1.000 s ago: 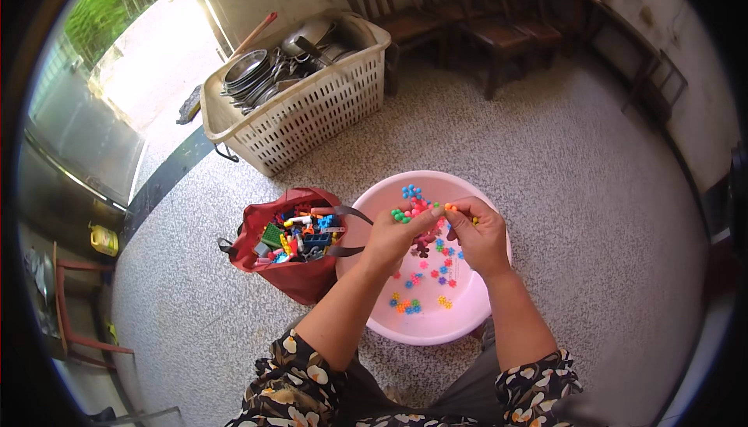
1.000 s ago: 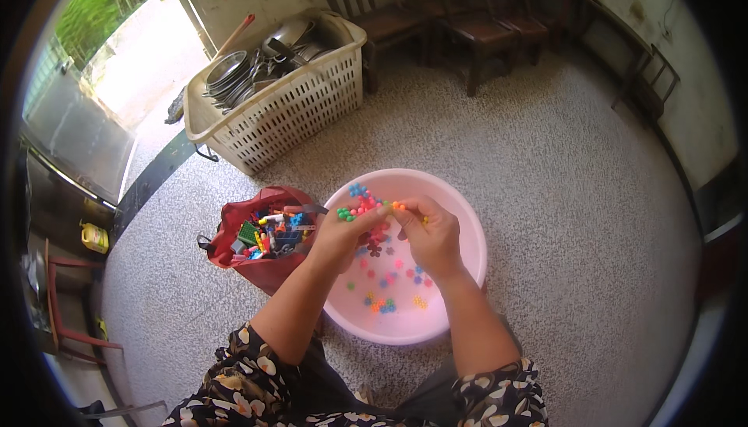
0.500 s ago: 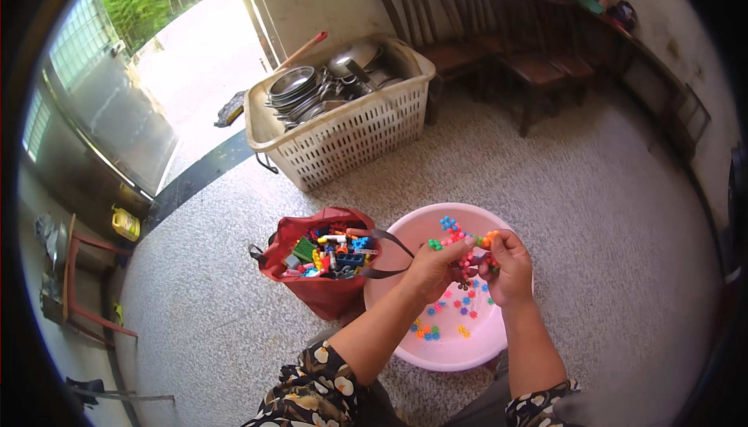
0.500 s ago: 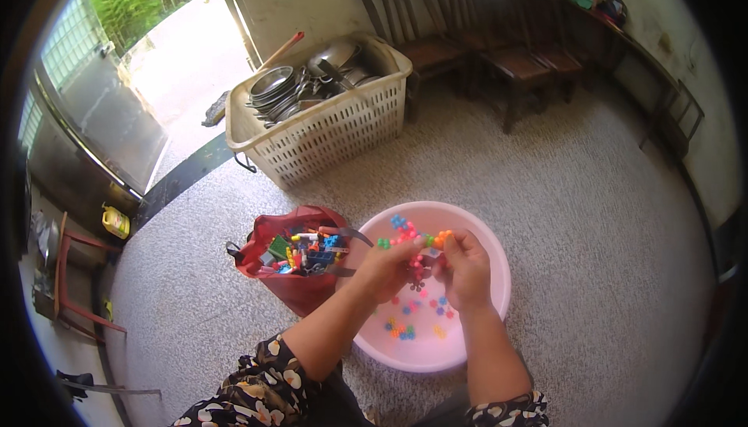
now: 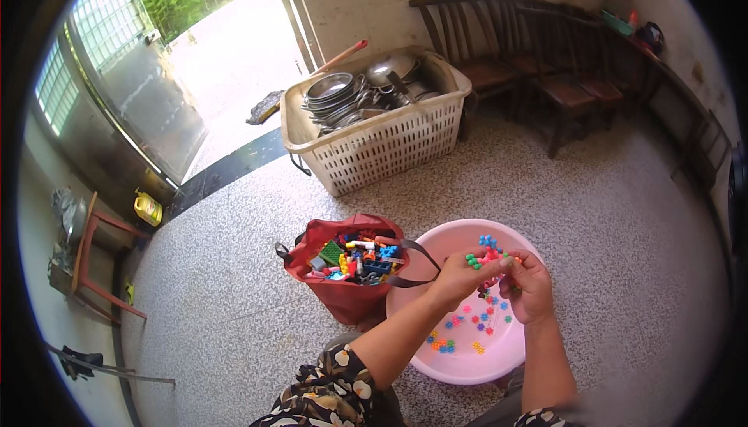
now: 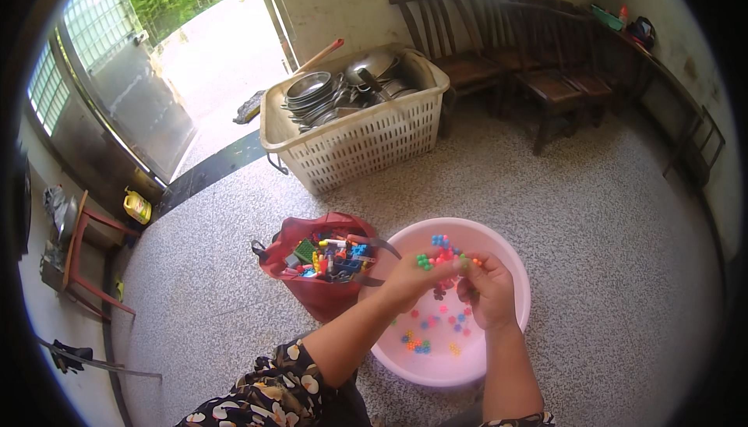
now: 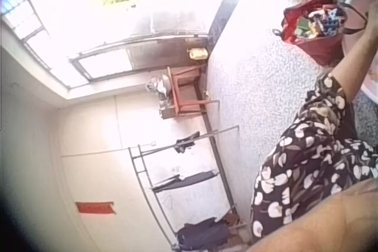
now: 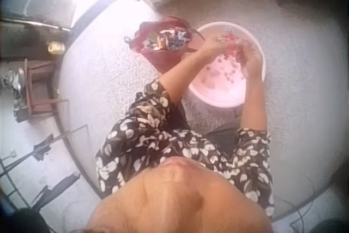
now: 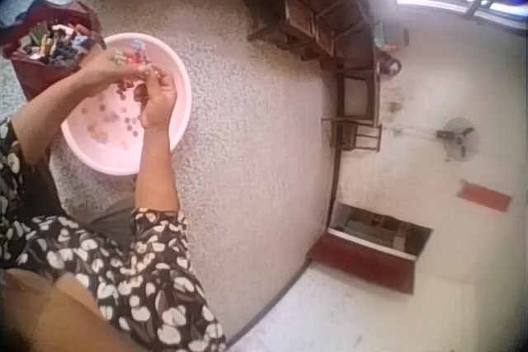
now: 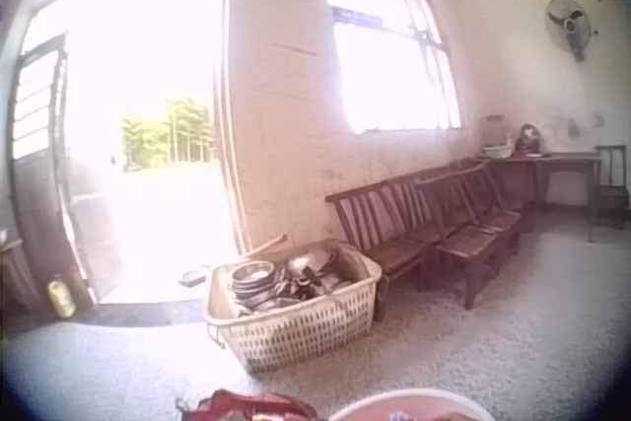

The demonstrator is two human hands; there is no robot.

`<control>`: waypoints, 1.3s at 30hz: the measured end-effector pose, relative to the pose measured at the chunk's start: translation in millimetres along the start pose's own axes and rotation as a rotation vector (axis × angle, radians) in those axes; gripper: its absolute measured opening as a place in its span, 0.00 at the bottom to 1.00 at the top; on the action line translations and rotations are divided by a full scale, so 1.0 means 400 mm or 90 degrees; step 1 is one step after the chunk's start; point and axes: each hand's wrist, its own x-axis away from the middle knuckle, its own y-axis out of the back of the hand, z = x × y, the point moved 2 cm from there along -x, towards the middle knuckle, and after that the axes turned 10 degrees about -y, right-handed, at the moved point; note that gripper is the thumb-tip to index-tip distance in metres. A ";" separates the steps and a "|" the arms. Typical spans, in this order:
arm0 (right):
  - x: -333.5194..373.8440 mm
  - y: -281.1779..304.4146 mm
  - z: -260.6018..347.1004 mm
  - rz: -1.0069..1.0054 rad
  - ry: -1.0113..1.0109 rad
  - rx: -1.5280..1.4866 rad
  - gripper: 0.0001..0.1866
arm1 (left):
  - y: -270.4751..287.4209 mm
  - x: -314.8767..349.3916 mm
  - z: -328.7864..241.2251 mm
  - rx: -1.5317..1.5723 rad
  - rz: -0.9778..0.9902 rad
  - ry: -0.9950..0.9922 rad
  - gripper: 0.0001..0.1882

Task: The recorder is assembling colorful plastic snowflake-shaped building blocks into a structure.

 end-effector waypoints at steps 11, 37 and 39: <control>0.011 -0.009 0.023 0.023 -0.045 -0.001 0.11 | 0.001 -0.004 -0.004 -0.136 0.022 -0.060 0.16; 0.043 0.018 0.055 0.088 -0.070 0.019 0.07 | -0.014 0.002 0.008 0.125 0.044 -0.045 0.14; 0.043 0.012 0.050 0.083 -0.087 0.068 0.07 | -0.021 0.004 0.012 0.121 -0.003 -0.052 0.14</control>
